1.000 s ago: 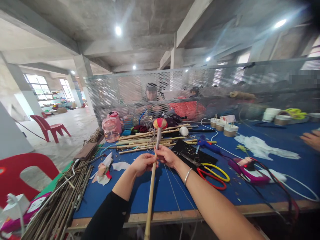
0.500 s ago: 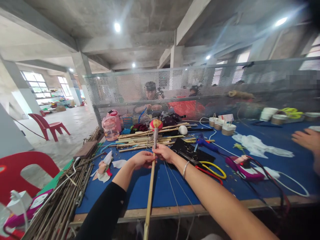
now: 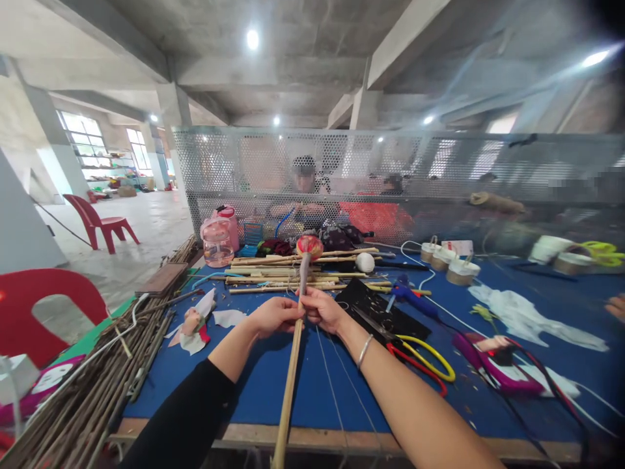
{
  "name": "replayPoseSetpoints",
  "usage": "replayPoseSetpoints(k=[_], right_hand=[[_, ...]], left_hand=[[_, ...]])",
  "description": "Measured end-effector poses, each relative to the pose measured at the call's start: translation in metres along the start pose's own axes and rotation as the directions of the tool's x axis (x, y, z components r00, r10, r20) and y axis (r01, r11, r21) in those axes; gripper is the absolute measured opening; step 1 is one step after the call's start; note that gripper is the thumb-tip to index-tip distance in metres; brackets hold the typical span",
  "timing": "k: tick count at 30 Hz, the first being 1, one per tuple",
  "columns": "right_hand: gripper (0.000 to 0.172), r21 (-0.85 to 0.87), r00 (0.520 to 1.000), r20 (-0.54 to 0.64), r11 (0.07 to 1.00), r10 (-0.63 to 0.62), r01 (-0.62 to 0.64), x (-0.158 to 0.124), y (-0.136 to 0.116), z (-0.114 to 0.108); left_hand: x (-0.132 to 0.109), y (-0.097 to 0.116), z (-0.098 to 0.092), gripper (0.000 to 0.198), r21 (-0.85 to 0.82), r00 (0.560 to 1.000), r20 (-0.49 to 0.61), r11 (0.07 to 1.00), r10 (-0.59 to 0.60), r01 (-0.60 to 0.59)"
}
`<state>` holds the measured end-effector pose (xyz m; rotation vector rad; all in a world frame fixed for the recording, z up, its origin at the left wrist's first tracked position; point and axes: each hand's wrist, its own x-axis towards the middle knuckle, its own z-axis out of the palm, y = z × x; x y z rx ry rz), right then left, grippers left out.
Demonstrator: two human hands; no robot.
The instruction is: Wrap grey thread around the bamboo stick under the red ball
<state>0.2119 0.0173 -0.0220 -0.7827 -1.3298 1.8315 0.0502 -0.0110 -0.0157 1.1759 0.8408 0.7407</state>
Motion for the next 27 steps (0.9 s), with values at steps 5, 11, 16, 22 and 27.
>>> replayPoseSetpoints(k=[5,11,16,22,27], right_hand=[[0.036,-0.157,0.996,-0.045,0.985,-0.083,0.075,-0.0014,0.0015,0.0036],[0.038,-0.125,0.99,-0.112,0.99,-0.085,0.071,-0.0019,0.0049,0.0045],[0.04,0.074,1.0,-0.018,0.997,-0.022,0.023,0.0003,-0.0019,0.0013],[0.035,-0.077,0.989,-0.122,0.995,-0.078,0.069,0.0035,0.0022,0.0007],[0.036,-0.033,0.99,-0.116,0.996,-0.08,0.077,0.0021,0.0006,0.0017]], left_hand=[[-0.0027,-0.0014,0.0024,0.044,0.107,0.998,-0.049,0.994,-0.026,0.031],[-0.0002,-0.0027,0.0009,0.048,0.273,0.987,-0.154,0.962,0.037,0.006],[-0.0026,0.0005,-0.0057,0.048,0.056,0.998,-0.062,0.998,0.032,-0.028],[0.0003,-0.0045,-0.0023,0.048,0.26,0.983,-0.17,0.966,0.064,-0.018],[-0.0011,-0.0021,0.0008,0.047,0.18,0.99,-0.126,0.983,0.057,-0.034]])
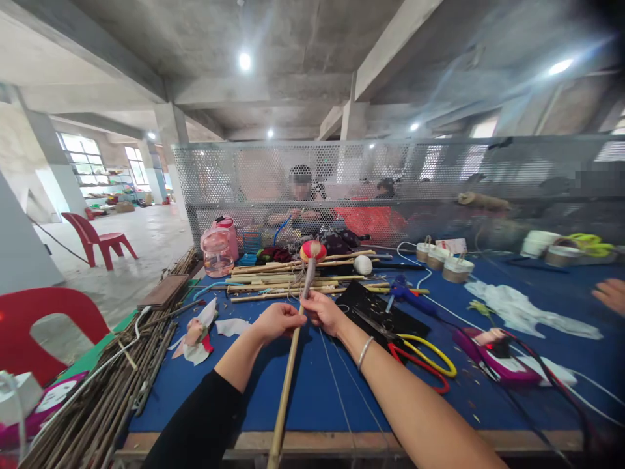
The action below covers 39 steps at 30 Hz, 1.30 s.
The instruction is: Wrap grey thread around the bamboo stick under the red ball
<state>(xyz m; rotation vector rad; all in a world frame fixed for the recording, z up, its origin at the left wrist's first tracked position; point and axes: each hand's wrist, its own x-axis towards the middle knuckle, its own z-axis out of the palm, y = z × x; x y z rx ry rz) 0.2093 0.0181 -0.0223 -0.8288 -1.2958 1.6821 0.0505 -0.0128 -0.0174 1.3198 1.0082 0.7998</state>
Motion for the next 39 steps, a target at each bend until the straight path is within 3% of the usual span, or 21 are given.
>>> replayPoseSetpoints(k=[4,6,10,12,16,19,23,25,28,31,33,36,39], right_hand=[[0.037,0.03,0.998,0.06,0.999,0.036,-0.038,-0.001,-0.003,-0.002],[0.035,-0.028,0.999,0.024,0.999,0.029,-0.029,-0.001,-0.001,-0.001],[0.032,-0.101,0.999,-0.034,0.995,-0.006,0.002,0.002,0.006,0.002],[0.032,-0.119,0.999,-0.04,0.993,-0.02,0.015,0.003,0.008,0.004],[0.034,-0.172,0.998,-0.047,0.985,-0.04,0.031,0.002,0.009,0.005],[0.035,-0.12,0.998,-0.05,0.992,-0.033,0.027,0.001,0.006,0.004],[0.04,0.054,0.999,0.027,0.998,-0.017,0.015,0.0,0.001,0.003],[0.04,0.043,0.998,0.059,0.999,-0.017,0.014,0.001,0.001,0.002],[0.038,-0.033,0.999,0.042,0.999,-0.019,0.021,0.002,0.006,0.003],[0.038,-0.05,1.0,0.004,0.999,-0.022,0.022,0.001,0.008,0.004],[0.038,-0.005,1.0,0.002,1.0,-0.017,0.017,-0.001,0.006,0.005],[0.039,0.097,0.998,0.062,0.995,0.015,-0.021,-0.006,-0.001,0.004],[0.04,0.092,0.995,0.092,0.995,0.039,-0.047,-0.008,-0.004,0.002]], left_hand=[[-0.002,0.001,-0.002,0.048,-0.176,0.983,0.16,0.978,-0.086,0.114],[-0.001,0.0,-0.001,0.047,-0.136,0.986,0.136,0.984,-0.094,0.113],[0.003,-0.003,0.001,0.045,0.013,1.0,-0.02,1.0,0.022,-0.022],[0.005,-0.004,0.001,0.046,0.05,0.998,-0.039,0.998,0.051,-0.049],[0.008,-0.007,-0.001,0.047,0.058,0.999,-0.019,0.997,0.043,-0.042],[0.006,-0.005,-0.002,0.045,0.029,1.0,-0.019,0.999,0.025,-0.025],[0.0,0.005,-0.003,0.043,-0.158,0.994,0.104,0.986,-0.026,0.042],[-0.003,0.009,-0.003,0.044,-0.204,0.986,0.155,0.974,-0.066,0.097],[-0.004,0.009,-0.002,0.044,-0.111,0.991,0.083,0.988,-0.103,0.112],[-0.003,0.007,0.0,0.048,0.025,0.998,-0.045,0.999,-0.042,0.043],[-0.003,0.007,0.0,0.05,0.062,0.998,-0.058,0.998,-0.026,0.03],[-0.005,0.009,-0.003,0.049,-0.008,0.999,0.008,0.999,-0.039,0.039],[-0.006,0.009,-0.004,0.047,-0.11,0.992,0.104,0.991,-0.071,0.082]])
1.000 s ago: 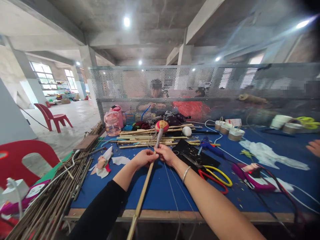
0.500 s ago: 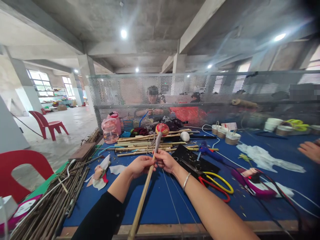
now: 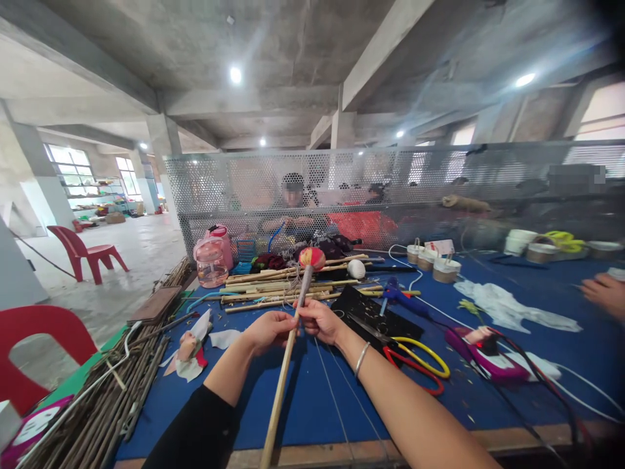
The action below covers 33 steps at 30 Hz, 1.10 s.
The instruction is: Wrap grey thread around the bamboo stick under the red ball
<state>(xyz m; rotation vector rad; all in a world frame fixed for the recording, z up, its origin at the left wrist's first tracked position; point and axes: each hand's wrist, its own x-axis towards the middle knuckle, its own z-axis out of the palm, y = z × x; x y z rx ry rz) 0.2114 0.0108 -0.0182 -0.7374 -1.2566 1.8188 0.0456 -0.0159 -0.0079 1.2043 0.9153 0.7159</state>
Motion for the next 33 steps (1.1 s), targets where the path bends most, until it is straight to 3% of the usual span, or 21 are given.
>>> replayPoseSetpoints(k=[3,8,12,15,18,22,24,29,31,33], right_hand=[[0.036,-0.096,0.999,-0.046,0.995,-0.025,0.02,0.002,0.003,0.0],[0.037,-0.135,0.997,-0.069,0.99,-0.045,0.035,0.006,0.006,0.006],[0.038,-0.046,1.0,-0.014,0.999,0.02,-0.02,0.006,-0.002,0.01],[0.037,-0.076,0.999,0.011,0.996,0.042,-0.041,0.007,-0.003,0.009],[0.036,-0.143,0.999,-0.051,0.99,-0.014,0.007,0.01,0.002,0.007],[0.035,-0.116,0.991,-0.114,0.991,-0.074,0.061,0.014,0.004,0.005],[0.036,-0.073,0.994,-0.091,0.996,-0.06,0.053,0.012,0.001,0.004],[0.039,-0.052,1.0,0.009,0.999,0.002,-0.002,0.007,-0.004,0.0],[0.039,-0.101,1.0,-0.022,0.995,-0.007,0.004,0.007,-0.002,0.0],[0.038,-0.131,0.999,-0.051,0.991,-0.017,0.01,0.007,-0.001,0.001]], left_hand=[[0.002,-0.003,0.002,0.047,0.051,0.999,-0.039,0.998,-0.034,0.036],[0.005,-0.003,0.0,0.051,0.257,0.986,-0.157,0.966,0.061,-0.019],[0.002,0.0,-0.009,0.047,0.103,0.999,-0.053,0.995,0.006,0.0],[0.002,-0.001,-0.011,0.044,-0.033,0.997,0.06,0.998,-0.047,0.049],[0.005,-0.004,-0.005,0.044,0.005,0.999,-0.016,0.999,-0.05,0.05],[0.007,-0.004,0.001,0.044,0.231,0.972,-0.204,0.971,0.118,-0.069],[0.005,-0.002,0.001,0.041,0.21,0.974,-0.192,0.975,0.117,-0.076],[0.002,0.0,-0.003,0.036,-0.142,0.998,0.027,0.988,-0.06,0.064],[0.002,-0.001,-0.002,0.039,-0.093,0.998,0.009,0.993,-0.069,0.069],[0.002,-0.001,-0.001,0.043,0.033,0.996,-0.083,0.999,-0.019,0.021]])
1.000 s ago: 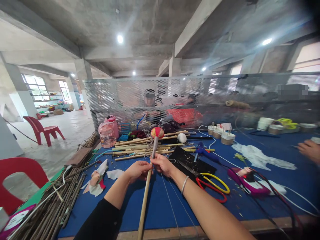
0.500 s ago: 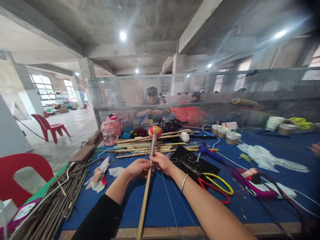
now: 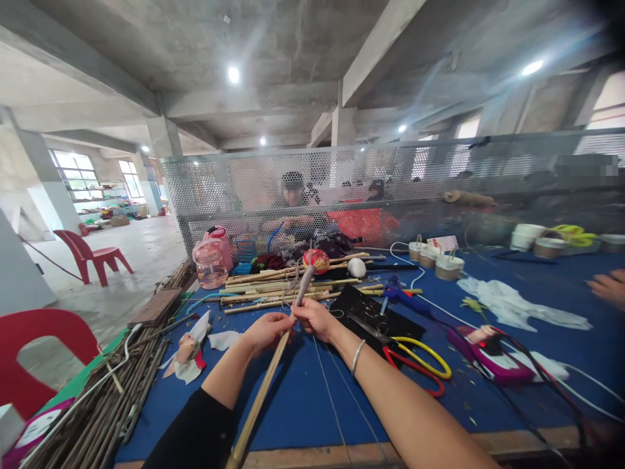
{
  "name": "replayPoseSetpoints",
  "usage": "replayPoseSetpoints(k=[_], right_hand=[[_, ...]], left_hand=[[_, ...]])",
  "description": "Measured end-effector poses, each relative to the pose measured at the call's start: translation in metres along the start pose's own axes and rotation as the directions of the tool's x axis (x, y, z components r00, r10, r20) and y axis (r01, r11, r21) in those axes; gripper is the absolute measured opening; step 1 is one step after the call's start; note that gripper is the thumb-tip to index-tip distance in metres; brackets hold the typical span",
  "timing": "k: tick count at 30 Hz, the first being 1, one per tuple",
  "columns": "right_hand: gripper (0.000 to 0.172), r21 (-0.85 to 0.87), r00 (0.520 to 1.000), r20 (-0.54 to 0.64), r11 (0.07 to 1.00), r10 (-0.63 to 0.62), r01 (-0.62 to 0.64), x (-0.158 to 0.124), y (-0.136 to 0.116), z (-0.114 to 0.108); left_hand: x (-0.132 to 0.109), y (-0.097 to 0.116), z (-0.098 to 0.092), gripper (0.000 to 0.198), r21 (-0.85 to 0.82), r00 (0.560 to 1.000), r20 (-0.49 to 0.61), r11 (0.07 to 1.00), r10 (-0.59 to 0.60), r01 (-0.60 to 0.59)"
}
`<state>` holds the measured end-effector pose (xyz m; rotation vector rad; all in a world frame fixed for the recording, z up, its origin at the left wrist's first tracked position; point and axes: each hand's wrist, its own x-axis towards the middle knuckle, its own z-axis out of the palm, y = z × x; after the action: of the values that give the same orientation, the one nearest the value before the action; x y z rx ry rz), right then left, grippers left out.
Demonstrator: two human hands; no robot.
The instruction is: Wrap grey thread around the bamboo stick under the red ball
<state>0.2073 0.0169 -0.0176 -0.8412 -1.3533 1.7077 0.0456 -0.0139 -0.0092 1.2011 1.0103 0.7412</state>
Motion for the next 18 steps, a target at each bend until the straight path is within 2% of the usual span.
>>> replayPoseSetpoints(k=[2,5,10,15,18], right_hand=[[0.038,-0.015,1.0,-0.012,1.0,0.005,-0.005,0.0003,-0.0001,0.0009],[0.037,-0.027,1.0,-0.005,0.999,0.016,-0.017,0.0001,-0.0026,0.001],[0.034,-0.059,1.0,-0.001,0.998,0.024,-0.024,0.0015,-0.005,-0.0021],[0.032,-0.115,1.0,0.004,0.993,-0.024,0.024,0.0018,-0.0045,-0.0031],[0.035,-0.005,0.999,0.043,1.0,-0.024,0.024,-0.0008,-0.0074,-0.0015]], left_hand=[[-0.0007,0.0017,0.0008,0.046,0.113,0.995,-0.074,0.992,0.071,-0.062],[-0.0023,0.0042,0.0012,0.049,0.173,0.991,-0.073,0.98,0.115,-0.101],[-0.0001,0.0009,0.0055,0.053,0.095,0.993,-0.065,0.991,0.097,-0.09],[0.0004,0.0006,0.0074,0.051,0.116,0.987,-0.12,0.989,0.103,-0.089],[-0.0028,0.0042,0.0062,0.046,-0.021,0.997,-0.038,0.998,0.065,-0.066]])
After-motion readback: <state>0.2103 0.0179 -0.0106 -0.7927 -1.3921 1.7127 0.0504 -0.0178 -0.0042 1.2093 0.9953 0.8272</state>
